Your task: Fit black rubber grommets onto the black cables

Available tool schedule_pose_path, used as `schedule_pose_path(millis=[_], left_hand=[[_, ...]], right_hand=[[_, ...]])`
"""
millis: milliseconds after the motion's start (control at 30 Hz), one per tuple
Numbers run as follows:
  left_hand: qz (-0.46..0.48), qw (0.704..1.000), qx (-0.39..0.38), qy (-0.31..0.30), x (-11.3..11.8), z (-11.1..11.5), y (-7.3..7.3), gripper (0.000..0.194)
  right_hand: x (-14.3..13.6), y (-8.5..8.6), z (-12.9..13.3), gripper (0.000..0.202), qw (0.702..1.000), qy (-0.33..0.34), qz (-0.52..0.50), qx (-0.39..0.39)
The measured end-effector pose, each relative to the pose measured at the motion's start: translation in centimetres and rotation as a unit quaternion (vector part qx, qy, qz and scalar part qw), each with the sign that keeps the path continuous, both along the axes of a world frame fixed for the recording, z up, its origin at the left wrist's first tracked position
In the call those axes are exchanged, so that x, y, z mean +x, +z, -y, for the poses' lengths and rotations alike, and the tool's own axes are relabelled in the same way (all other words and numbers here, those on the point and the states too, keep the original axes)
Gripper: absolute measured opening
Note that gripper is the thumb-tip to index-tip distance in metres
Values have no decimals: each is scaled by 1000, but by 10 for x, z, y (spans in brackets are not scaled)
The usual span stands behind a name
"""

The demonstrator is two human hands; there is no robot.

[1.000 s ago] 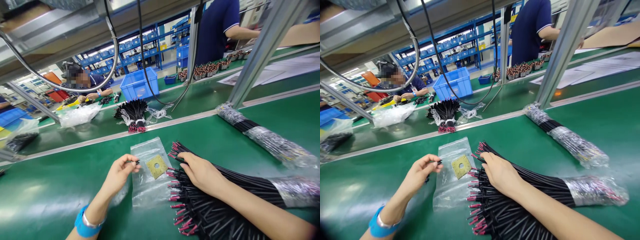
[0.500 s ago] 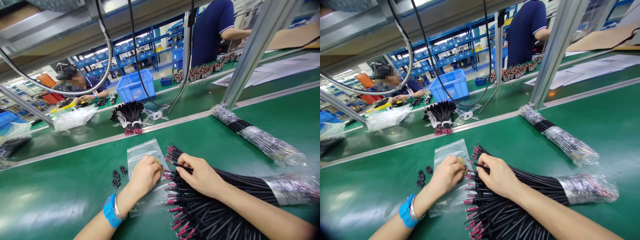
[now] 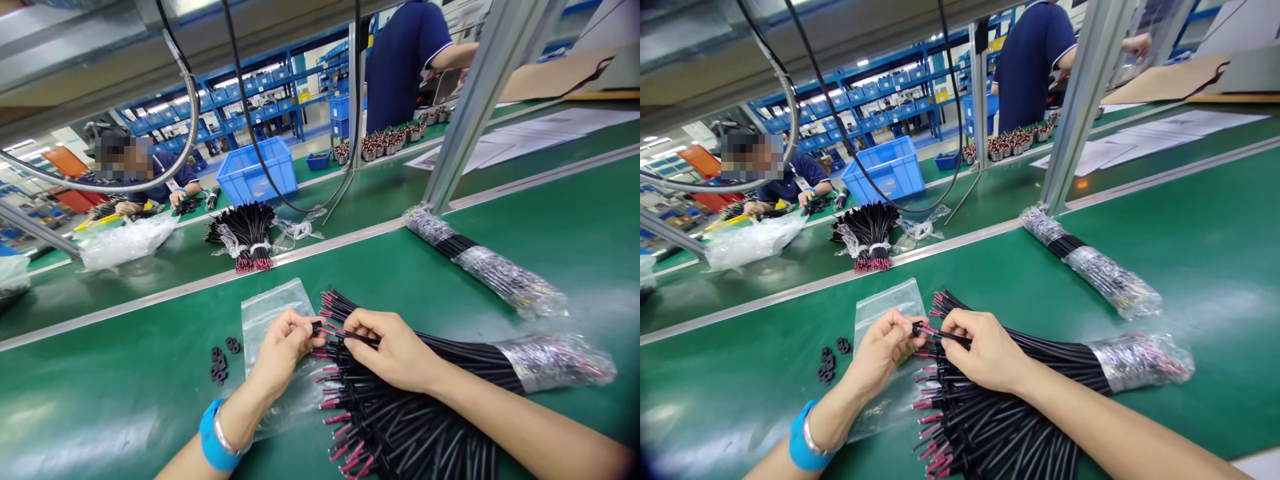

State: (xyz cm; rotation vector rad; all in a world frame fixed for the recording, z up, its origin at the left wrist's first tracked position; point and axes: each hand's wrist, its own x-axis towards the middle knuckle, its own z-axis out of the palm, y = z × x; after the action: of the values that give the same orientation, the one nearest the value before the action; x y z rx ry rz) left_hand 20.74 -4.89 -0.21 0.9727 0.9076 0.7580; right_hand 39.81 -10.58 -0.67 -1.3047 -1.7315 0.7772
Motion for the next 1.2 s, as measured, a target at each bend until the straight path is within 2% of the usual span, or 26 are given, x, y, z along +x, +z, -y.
schedule_pose_path(millis=[167,400,633,767,900,1033,1100,1200], left_hand=[[17,1000,20,-15,-6,5,-5,24],[34,999,42,4,-10,4,-5,27],[-32,996,72,-35,1,16,-5,34],[-59,993,98,-15,8,15,-8,32],[-110,971,214,-5,10,13,-10,21],[-186,933,305,-36,14,17,-6,15],[-213,918,331,-44,17,19,-5,15],[-232,915,329,-36,22,20,-6,15]], right_hand=[[0,0,0,9,1000,2,6,8],[0,2,0,10,1000,3,0,-9],[3,3,3,6,999,26,15,29],[7,3,4,10,999,12,30,33],[12,2,3,11,997,51,46,44],[13,1,3,12,994,79,55,50],[13,1,2,13,994,80,57,46],[12,1,2,16,995,80,49,31]])
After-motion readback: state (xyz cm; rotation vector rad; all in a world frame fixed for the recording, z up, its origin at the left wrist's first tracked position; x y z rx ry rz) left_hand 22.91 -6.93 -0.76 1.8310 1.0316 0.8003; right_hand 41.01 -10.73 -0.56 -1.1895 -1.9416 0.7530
